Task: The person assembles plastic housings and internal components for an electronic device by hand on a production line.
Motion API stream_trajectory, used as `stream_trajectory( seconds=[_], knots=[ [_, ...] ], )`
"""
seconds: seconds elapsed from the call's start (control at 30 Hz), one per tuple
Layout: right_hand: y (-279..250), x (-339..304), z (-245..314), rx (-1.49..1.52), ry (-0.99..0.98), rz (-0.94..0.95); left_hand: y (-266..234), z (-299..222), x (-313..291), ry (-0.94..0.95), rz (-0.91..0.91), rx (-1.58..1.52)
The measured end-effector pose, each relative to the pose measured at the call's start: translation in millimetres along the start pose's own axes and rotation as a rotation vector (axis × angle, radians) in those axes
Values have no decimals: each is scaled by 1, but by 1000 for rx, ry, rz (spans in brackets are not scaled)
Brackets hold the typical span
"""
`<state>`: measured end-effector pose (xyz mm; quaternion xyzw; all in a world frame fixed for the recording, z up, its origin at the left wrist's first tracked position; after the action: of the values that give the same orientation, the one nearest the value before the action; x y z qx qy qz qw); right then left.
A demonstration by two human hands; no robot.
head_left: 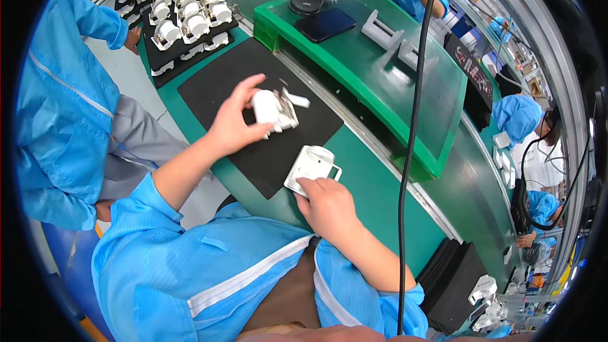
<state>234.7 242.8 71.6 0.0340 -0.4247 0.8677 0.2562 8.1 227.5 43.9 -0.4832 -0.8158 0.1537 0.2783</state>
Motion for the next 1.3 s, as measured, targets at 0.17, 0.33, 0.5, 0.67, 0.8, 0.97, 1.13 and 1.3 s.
stream_trajectory(
  seconds=[0.17, 0.33, 0.5, 0.67, 0.8, 0.97, 1.13, 1.3],
  knots=[
    [-34, -23, -6, 149, 133, -217, 19, -58, -31, 125, 229, -83],
    [-68, -25, -9, 303, 124, -219, 47, -108, -34, 301, 421, -70],
    [-55, -31, -29, 370, 133, -93, 71, -123, -25, 376, 528, -165],
    [-63, -72, -93, 1151, 291, -525, 53, -70, -19, 256, 471, 86],
    [-44, -77, -104, 1359, 309, -484, 83, -48, -43, 190, 593, 372],
    [-31, -71, -88, 1510, 325, -458, 101, -54, -48, 117, 684, -43],
    [-53, -83, -64, 1291, 220, -488, 102, -75, -60, -2, 764, -688],
    [-70, -91, -40, 1222, 175, -579, 103, -81, -66, 41, 737, -704]
  ],
)
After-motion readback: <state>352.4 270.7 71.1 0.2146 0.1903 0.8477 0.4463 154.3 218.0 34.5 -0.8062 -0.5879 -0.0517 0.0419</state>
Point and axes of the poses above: each hand's wrist, its own x-axis towards the middle knuckle, its own y-axis out of the palm, z = x × y, the point moved 7 cm from there along x, towards the middle knuckle, and after that the axes turned 15 degrees about x, right-handed, at the moved point
